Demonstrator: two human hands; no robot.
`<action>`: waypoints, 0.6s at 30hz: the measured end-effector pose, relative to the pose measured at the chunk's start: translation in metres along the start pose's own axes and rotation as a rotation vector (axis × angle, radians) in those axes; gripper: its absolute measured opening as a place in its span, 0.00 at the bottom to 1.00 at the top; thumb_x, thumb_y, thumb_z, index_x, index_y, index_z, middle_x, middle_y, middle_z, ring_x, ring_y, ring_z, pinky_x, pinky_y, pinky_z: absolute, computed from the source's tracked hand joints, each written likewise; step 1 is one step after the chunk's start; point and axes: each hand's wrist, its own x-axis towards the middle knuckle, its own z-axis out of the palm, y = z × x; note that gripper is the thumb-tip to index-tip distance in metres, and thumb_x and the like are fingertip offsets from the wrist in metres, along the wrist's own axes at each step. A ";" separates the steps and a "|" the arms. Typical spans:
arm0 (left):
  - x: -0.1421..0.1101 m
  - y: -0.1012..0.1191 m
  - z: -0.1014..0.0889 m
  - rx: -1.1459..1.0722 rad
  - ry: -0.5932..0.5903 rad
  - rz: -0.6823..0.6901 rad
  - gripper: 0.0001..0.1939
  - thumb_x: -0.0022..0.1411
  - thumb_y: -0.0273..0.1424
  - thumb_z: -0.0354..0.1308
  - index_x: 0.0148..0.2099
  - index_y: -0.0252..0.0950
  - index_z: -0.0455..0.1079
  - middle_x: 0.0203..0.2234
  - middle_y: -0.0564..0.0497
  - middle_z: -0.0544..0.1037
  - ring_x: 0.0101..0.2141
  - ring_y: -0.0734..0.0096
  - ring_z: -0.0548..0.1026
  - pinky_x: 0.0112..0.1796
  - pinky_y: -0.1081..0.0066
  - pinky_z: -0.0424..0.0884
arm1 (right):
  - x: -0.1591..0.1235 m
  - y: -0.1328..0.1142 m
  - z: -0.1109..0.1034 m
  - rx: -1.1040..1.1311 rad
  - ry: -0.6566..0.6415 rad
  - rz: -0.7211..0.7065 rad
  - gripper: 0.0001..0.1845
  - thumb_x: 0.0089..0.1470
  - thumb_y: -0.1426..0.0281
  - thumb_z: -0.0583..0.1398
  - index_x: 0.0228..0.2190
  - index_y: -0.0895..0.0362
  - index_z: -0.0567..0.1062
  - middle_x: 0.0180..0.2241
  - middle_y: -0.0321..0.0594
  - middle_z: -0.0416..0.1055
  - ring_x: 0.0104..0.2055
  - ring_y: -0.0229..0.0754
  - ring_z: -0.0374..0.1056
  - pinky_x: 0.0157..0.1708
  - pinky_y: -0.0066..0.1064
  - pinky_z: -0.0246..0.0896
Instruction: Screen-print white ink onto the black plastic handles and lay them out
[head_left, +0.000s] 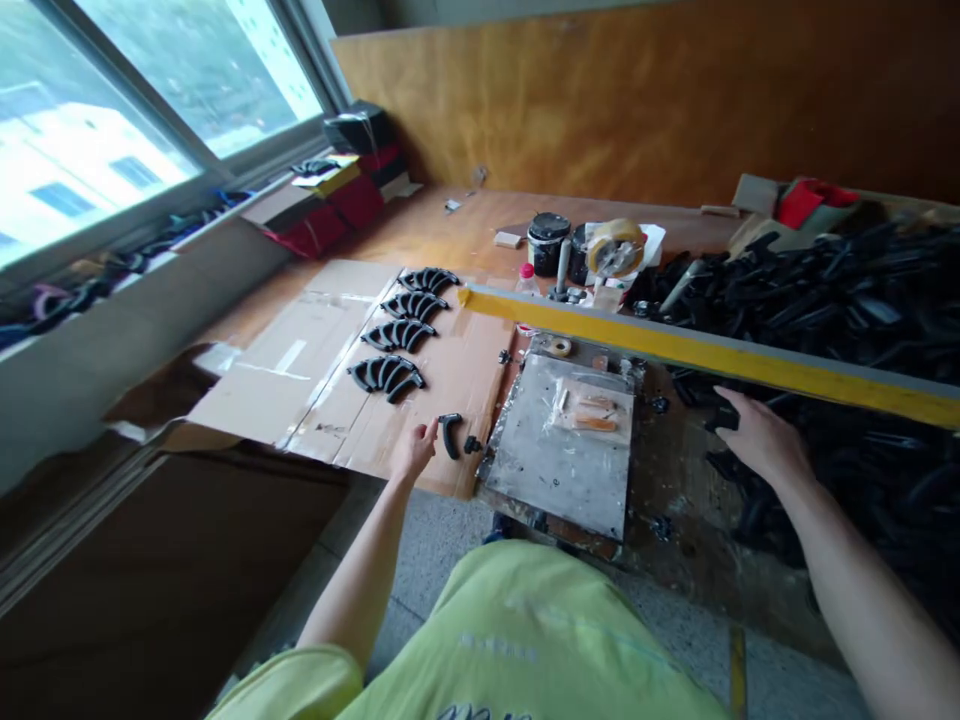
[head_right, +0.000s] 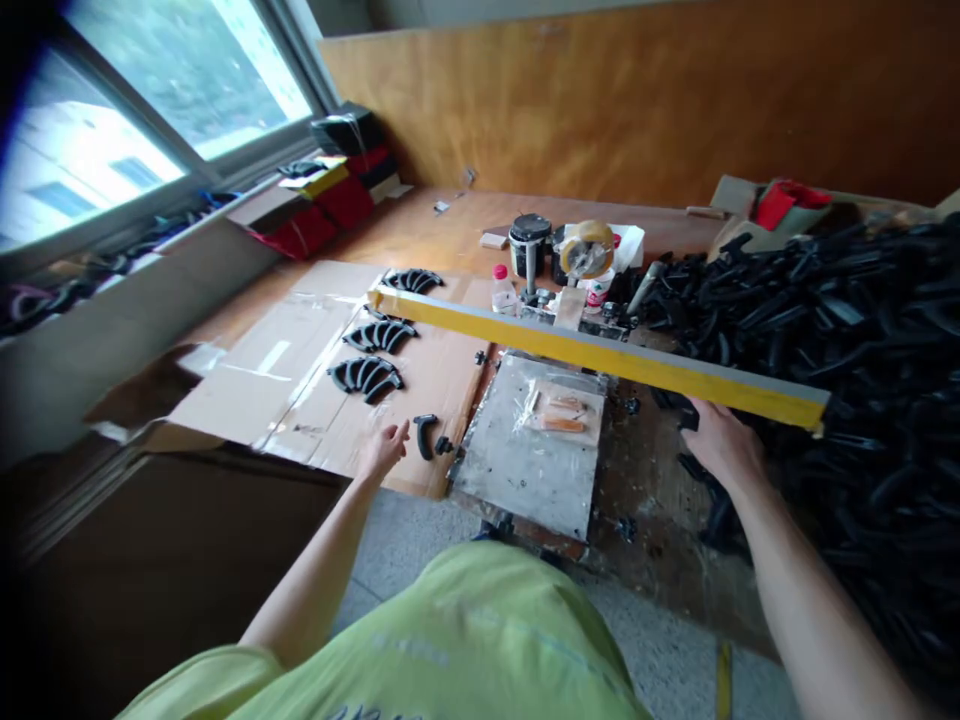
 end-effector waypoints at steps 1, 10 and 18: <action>0.001 0.006 -0.003 -0.043 0.019 0.017 0.28 0.64 0.50 0.35 0.35 0.36 0.69 0.21 0.48 0.75 0.23 0.67 0.74 0.26 0.71 0.67 | 0.001 -0.014 -0.002 0.129 0.023 -0.062 0.29 0.48 0.65 0.61 0.54 0.50 0.70 0.45 0.47 0.71 0.42 0.51 0.69 0.41 0.40 0.62; -0.019 0.152 -0.037 -0.935 0.090 0.512 0.21 0.61 0.50 0.52 0.38 0.35 0.68 0.17 0.56 0.69 0.17 0.79 0.64 0.21 0.78 0.60 | -0.003 -0.152 0.048 0.482 0.064 -0.463 0.10 0.54 0.72 0.59 0.38 0.54 0.79 0.39 0.42 0.75 0.45 0.47 0.65 0.48 0.41 0.61; -0.049 0.222 -0.060 -1.122 -0.028 0.683 0.23 0.64 0.49 0.46 0.32 0.34 0.67 0.15 0.55 0.67 0.16 0.79 0.63 0.20 0.78 0.59 | -0.025 -0.177 0.055 0.251 0.118 -0.408 0.19 0.60 0.73 0.53 0.51 0.52 0.74 0.48 0.46 0.69 0.52 0.49 0.60 0.52 0.42 0.56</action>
